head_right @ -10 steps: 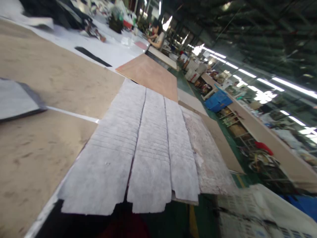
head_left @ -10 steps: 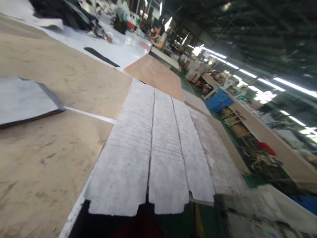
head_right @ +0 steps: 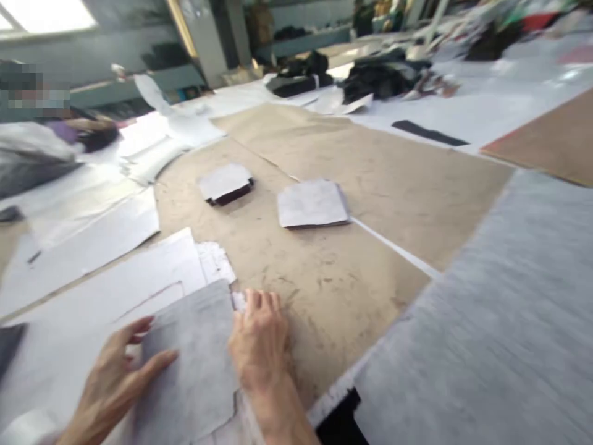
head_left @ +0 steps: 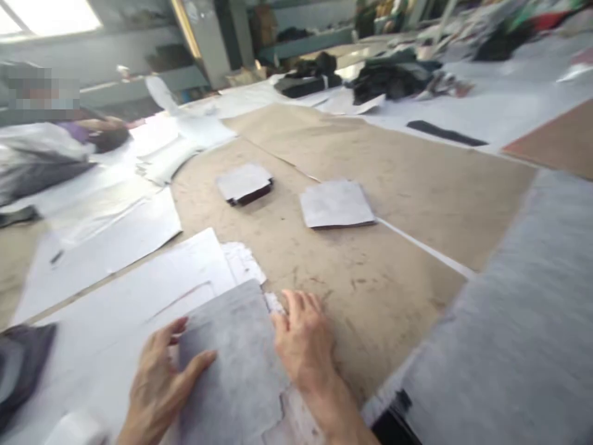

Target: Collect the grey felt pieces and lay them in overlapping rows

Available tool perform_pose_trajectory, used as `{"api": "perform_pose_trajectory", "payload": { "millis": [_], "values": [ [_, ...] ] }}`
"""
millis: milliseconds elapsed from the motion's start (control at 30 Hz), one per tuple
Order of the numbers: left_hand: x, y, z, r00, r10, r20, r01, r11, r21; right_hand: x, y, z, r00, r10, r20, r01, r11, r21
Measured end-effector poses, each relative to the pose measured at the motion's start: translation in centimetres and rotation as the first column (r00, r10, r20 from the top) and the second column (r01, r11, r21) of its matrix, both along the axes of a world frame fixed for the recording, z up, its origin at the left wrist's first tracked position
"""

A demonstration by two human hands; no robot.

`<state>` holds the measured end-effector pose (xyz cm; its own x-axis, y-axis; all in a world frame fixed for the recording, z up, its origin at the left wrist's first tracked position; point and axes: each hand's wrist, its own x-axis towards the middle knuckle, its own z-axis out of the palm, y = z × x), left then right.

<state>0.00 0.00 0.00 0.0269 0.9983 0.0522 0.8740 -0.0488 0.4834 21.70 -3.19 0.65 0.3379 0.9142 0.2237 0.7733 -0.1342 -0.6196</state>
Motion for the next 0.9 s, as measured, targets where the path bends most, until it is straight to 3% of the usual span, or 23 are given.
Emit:
{"api": "perform_pose_trajectory", "payload": {
  "millis": [167,300,500,700,767,900],
  "values": [
    [0.6,0.0,-0.1,0.999,0.028,0.026,-0.027,0.999,-0.020,1.8,1.3,0.0,0.988,0.153,-0.023,-0.150,0.985,0.084],
    [0.9,0.0,0.2,1.000,-0.013,0.024,0.013,1.000,-0.011,1.4,2.7,0.5,0.945,0.327,-0.009,-0.326,0.944,0.059],
    [0.7,0.3,0.5,1.000,-0.028,-0.007,0.027,1.000,-0.015,0.8,5.2,0.4,0.864,0.494,0.099,-0.493,0.869,-0.037],
    [0.8,0.5,0.5,0.999,-0.041,-0.010,0.041,0.999,-0.004,0.9,6.9,1.0,0.835,0.532,0.141,-0.498,0.839,-0.220],
    [0.7,0.5,0.3,0.998,-0.054,-0.014,0.054,0.999,0.005,0.6,6.8,1.0,0.838,0.533,0.117,-0.509,0.841,-0.183],
    [0.5,0.5,0.3,0.998,-0.042,0.037,0.041,0.998,0.041,-0.1,5.4,0.6,0.834,0.548,-0.072,-0.541,0.836,0.092]
  ]
}}
